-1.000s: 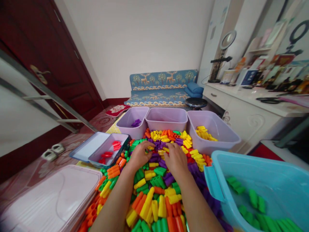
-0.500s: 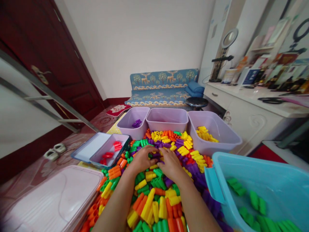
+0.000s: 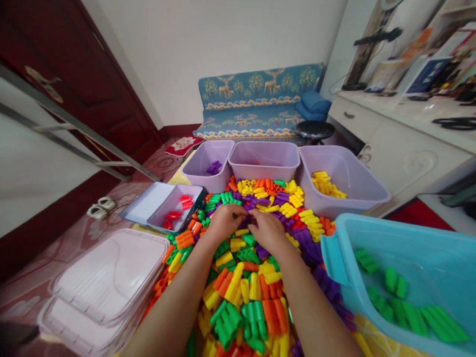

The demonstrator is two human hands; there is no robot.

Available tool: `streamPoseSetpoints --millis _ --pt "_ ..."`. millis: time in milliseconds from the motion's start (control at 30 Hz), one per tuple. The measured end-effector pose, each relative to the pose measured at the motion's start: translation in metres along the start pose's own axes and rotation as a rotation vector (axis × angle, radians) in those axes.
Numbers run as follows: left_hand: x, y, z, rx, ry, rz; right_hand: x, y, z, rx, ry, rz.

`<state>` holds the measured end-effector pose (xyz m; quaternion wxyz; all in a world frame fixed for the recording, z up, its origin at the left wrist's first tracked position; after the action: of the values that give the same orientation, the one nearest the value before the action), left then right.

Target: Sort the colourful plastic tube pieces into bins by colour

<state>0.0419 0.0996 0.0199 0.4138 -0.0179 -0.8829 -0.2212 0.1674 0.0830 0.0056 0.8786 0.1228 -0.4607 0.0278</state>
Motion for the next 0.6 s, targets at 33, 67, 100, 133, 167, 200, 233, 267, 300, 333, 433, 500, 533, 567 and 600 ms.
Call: streamPoseSetpoints --millis 33,67,100,133,167,200,233,267,300,333,433,500,533,567,600 --pt "0.005 0.001 -0.003 0.015 0.016 0.003 0.004 -0.002 0.002 0.000 0.000 0.001" --pt "0.010 0.001 -0.007 0.019 0.022 0.026 0.011 -0.004 0.004 0.005 0.014 -0.013" --pt "0.017 0.001 -0.014 -0.003 0.008 0.041 0.018 -0.007 0.007 0.009 0.048 -0.042" --pt "0.026 0.000 -0.022 -0.036 -0.017 0.041 0.027 -0.011 0.009 0.011 0.096 -0.089" --pt "0.035 -0.003 -0.030 -0.079 -0.045 0.039 0.036 -0.016 0.010 0.007 0.153 -0.134" --pt "0.044 -0.006 -0.038 -0.108 -0.070 0.024 0.044 -0.021 0.010 -0.009 0.227 -0.173" --pt "0.051 -0.011 -0.044 -0.118 -0.094 0.017 0.050 -0.026 0.009 -0.034 0.319 -0.197" --pt "0.056 -0.016 -0.050 -0.113 -0.125 0.025 0.054 -0.030 0.009 -0.073 0.431 -0.204" --pt "0.058 -0.021 -0.054 -0.098 -0.170 0.028 0.056 -0.033 0.009 -0.123 0.561 -0.204" --pt "0.058 -0.026 -0.059 -0.067 -0.240 0.016 0.059 -0.033 0.010 -0.174 0.703 -0.212" --pt "0.048 -0.036 -0.067 0.125 -0.631 -0.096 0.078 -0.023 0.024 -0.244 1.093 -0.346" --pt "0.031 -0.039 -0.072 0.296 -0.962 -0.137 0.102 -0.007 0.047 -0.130 1.256 -0.467" --pt "0.019 -0.040 -0.075 0.374 -1.087 -0.124 0.115 0.002 0.063 -0.056 1.316 -0.486" --pt "0.008 -0.040 -0.079 0.441 -1.185 -0.090 0.128 0.011 0.080 0.016 1.368 -0.485" --pt "-0.002 -0.041 -0.084 0.494 -1.265 -0.036 0.140 0.020 0.097 0.093 1.422 -0.463"
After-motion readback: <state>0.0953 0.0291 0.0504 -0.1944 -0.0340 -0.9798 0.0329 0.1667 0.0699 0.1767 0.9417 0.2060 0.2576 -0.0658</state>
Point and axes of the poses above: each hand's wrist, its own y-axis towards the middle knuckle, its own x-axis out of the back of the hand, z = x × y, the point moved 6 cm from there along y, towards the middle knuckle, and after that the axes turned 12 degrees about -z, right-handed, at the moved point
